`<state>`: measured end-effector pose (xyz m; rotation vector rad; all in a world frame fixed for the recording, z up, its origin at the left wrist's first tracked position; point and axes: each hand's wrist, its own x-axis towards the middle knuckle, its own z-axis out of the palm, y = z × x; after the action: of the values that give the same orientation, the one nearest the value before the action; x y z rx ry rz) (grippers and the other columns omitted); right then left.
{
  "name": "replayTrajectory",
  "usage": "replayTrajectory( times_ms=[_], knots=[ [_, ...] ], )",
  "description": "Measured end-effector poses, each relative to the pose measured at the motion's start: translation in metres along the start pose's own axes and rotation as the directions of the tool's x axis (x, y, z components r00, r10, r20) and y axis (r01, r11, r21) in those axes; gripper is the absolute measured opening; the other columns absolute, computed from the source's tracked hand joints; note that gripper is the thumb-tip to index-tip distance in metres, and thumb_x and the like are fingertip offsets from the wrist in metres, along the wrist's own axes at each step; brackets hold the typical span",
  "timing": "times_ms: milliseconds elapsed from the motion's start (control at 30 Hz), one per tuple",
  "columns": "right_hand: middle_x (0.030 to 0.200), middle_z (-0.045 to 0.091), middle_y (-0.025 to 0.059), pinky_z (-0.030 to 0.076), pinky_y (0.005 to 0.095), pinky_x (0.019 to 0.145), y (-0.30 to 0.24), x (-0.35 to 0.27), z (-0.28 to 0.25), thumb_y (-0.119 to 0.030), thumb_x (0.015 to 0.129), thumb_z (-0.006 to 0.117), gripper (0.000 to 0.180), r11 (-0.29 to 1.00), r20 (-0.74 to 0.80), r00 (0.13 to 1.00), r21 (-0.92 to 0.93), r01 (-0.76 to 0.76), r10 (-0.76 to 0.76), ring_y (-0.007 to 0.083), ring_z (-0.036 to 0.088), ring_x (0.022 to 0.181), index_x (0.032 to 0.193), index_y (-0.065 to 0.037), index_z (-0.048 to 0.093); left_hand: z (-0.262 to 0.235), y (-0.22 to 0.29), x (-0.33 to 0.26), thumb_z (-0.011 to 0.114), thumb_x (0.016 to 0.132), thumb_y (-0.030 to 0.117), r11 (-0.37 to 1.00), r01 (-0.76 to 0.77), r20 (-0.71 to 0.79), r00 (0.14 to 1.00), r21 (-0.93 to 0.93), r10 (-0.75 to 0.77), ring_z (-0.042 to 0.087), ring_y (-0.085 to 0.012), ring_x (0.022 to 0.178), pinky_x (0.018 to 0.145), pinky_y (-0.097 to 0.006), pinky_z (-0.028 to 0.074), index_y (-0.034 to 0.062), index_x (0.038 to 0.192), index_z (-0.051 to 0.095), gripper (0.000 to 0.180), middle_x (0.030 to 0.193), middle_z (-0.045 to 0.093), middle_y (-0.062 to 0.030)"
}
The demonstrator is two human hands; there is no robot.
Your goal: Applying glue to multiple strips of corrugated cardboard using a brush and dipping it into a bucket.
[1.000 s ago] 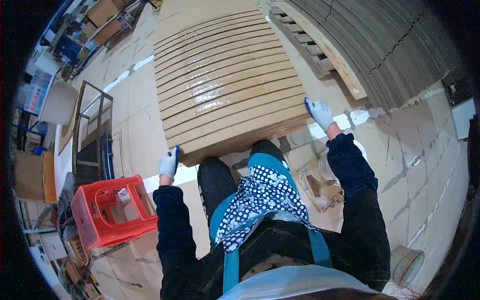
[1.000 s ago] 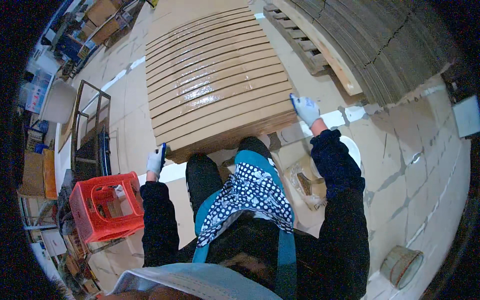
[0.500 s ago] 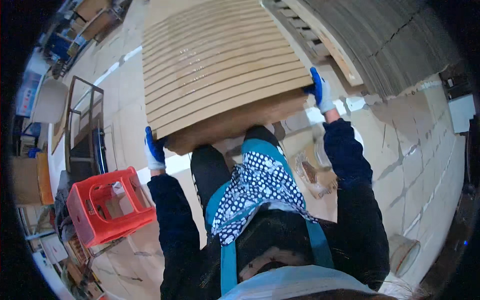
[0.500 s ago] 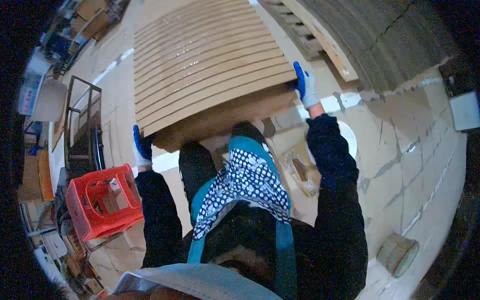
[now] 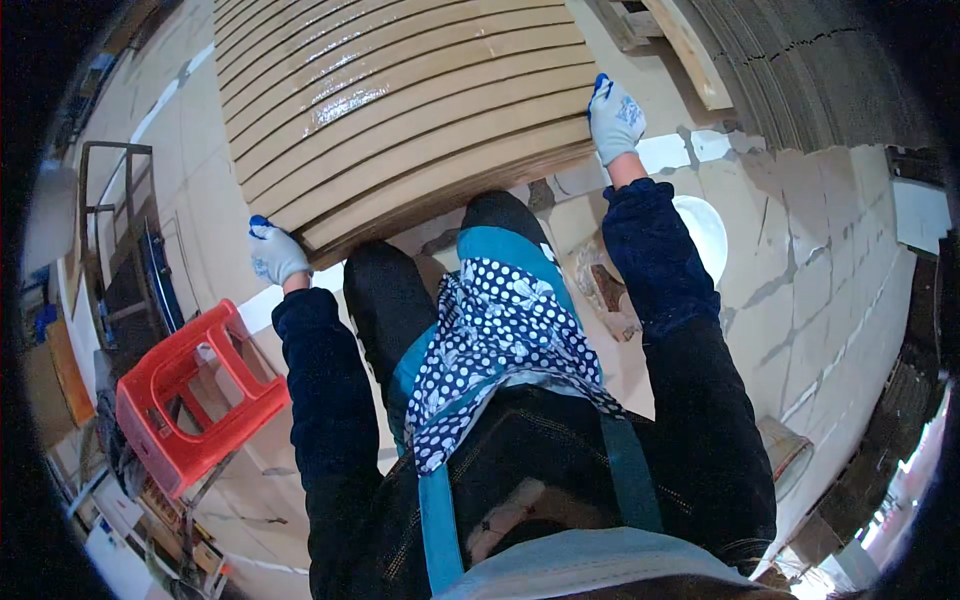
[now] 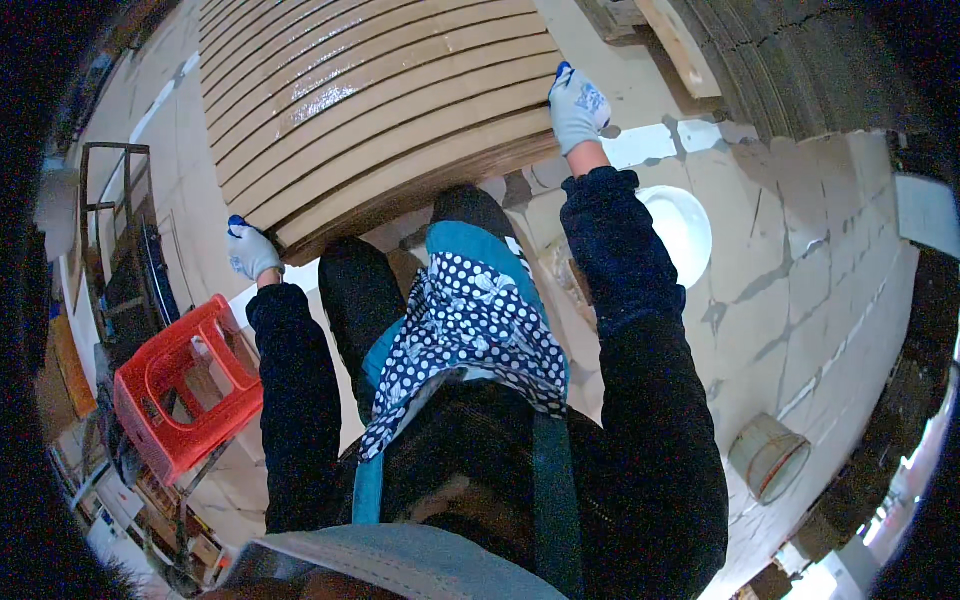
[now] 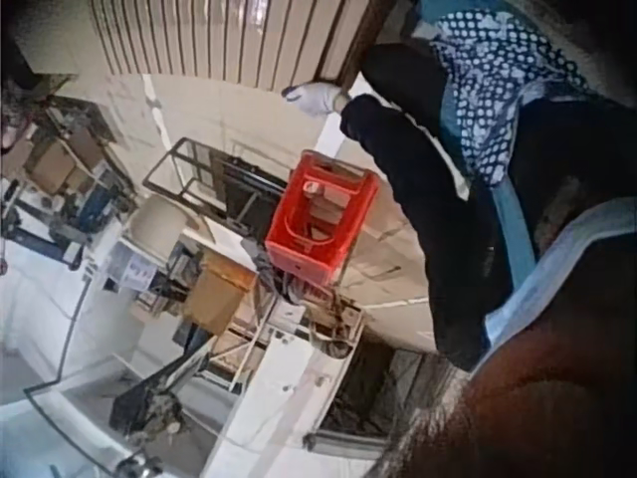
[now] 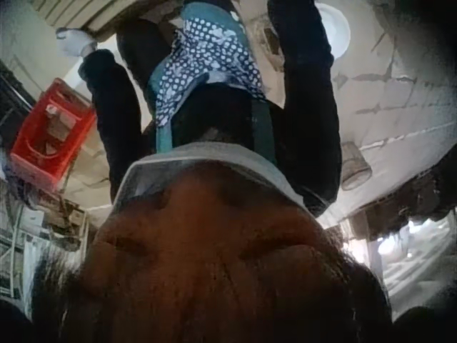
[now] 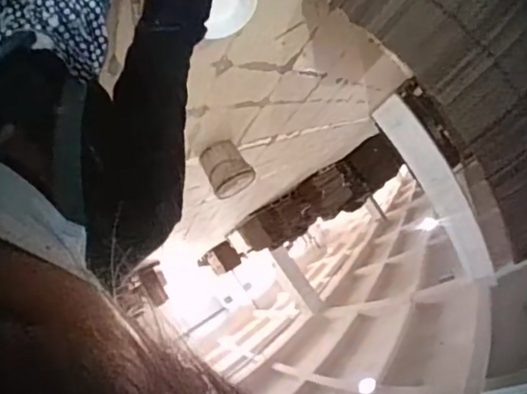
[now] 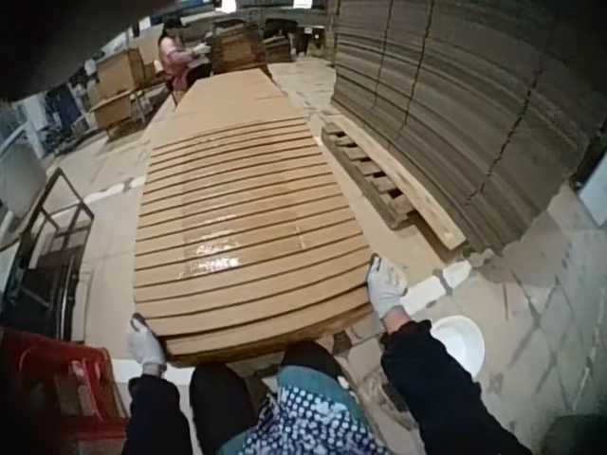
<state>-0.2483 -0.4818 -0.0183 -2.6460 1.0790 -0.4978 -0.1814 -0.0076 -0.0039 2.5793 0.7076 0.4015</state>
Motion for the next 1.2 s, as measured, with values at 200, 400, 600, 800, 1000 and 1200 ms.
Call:
replayTrajectory(
  times_ms=[200, 400, 600, 800, 1000, 1200],
  knots=[
    [0.082, 0.063, 0.0203, 0.045, 0.0485, 0.069, -0.005, 0.001, -0.008, -0.042, 0.090, 0.032, 0.049, 0.999, 0.046, 0.998, -0.029, -0.041, 0.042, 0.0383, 0.060, 0.077, 0.081, -0.006, 0.064, 0.009, -0.009, 0.003, 0.032, 0.088, 0.033, 0.997, -0.083, -0.058, 0.995, -0.008, 0.082, 0.056, -0.0404, 0.070, 0.061, -0.048, 0.040, 0.0038, 0.075, 0.059, 0.043, 0.075, 0.061, -0.0217],
    [0.086, 0.063, 0.0190, 0.045, 0.0482, 0.070, 0.023, 0.023, -0.014, -0.041, 0.090, 0.035, 0.044, 0.967, 0.113, 0.963, -0.053, 0.250, -0.243, 0.0380, 0.060, 0.075, 0.088, -0.007, 0.063, 0.002, -0.053, 0.040, 0.034, 0.089, 0.040, 0.964, -0.264, 0.058, 0.963, 0.025, 0.262, 0.056, -0.0408, 0.066, 0.058, -0.047, 0.041, 0.0031, 0.073, 0.059, 0.048, 0.076, 0.061, -0.0222],
    [0.086, 0.063, 0.0203, 0.045, 0.0485, 0.075, 0.058, 0.021, -0.045, -0.050, 0.088, 0.032, 0.055, 0.961, 0.129, 0.961, -0.104, 0.258, -0.244, 0.0376, 0.061, 0.080, 0.086, -0.007, 0.065, -0.024, -0.083, 0.040, 0.044, 0.085, 0.053, 0.916, 0.199, 0.548, 0.836, -0.349, 0.027, 0.056, -0.0209, 0.049, 0.045, -0.034, 0.043, 0.0026, 0.069, 0.057, 0.055, 0.062, 0.058, -0.0119],
    [0.083, 0.063, 0.0194, 0.049, 0.0468, 0.066, 0.033, -0.002, -0.029, -0.046, 0.090, 0.032, 0.050, 0.870, 0.365, 0.862, -0.211, 0.445, -0.352, 0.0370, 0.062, 0.073, 0.103, -0.007, 0.059, -0.021, -0.059, 0.027, 0.050, 0.081, 0.056, 0.957, -0.261, 0.507, 0.846, 0.125, 0.164, 0.050, -0.0178, 0.039, 0.038, -0.031, 0.042, 0.0043, 0.084, 0.059, 0.052, 0.063, 0.059, -0.0082],
    [0.081, 0.063, 0.0194, 0.049, 0.0435, 0.065, 0.019, 0.010, -0.079, -0.043, 0.090, 0.036, 0.047, 0.912, 0.408, 0.854, 0.377, 0.164, -0.323, 0.0368, 0.061, 0.071, 0.095, -0.002, 0.060, -0.039, -0.084, 0.063, 0.052, 0.087, 0.035, 0.821, -0.018, 0.552, 0.731, -0.571, 0.400, 0.060, -0.0191, 0.066, 0.059, -0.031, 0.051, -0.0002, 0.102, 0.058, 0.038, 0.081, 0.063, -0.0118],
    [0.079, 0.062, 0.0206, 0.046, 0.0426, 0.067, 0.040, -0.005, 0.005, -0.042, 0.088, 0.042, 0.048, 0.764, -0.130, 0.991, 0.636, 0.104, -0.027, 0.0373, 0.060, 0.072, 0.078, -0.001, 0.064, 0.026, -0.059, 0.012, 0.050, 0.090, 0.015, 0.379, 0.196, 0.224, 0.974, -0.904, 0.030, 0.059, -0.0160, 0.081, 0.075, -0.030, 0.050, 0.0008, 0.094, 0.063, 0.020, 0.092, 0.062, -0.0110]
  ],
)
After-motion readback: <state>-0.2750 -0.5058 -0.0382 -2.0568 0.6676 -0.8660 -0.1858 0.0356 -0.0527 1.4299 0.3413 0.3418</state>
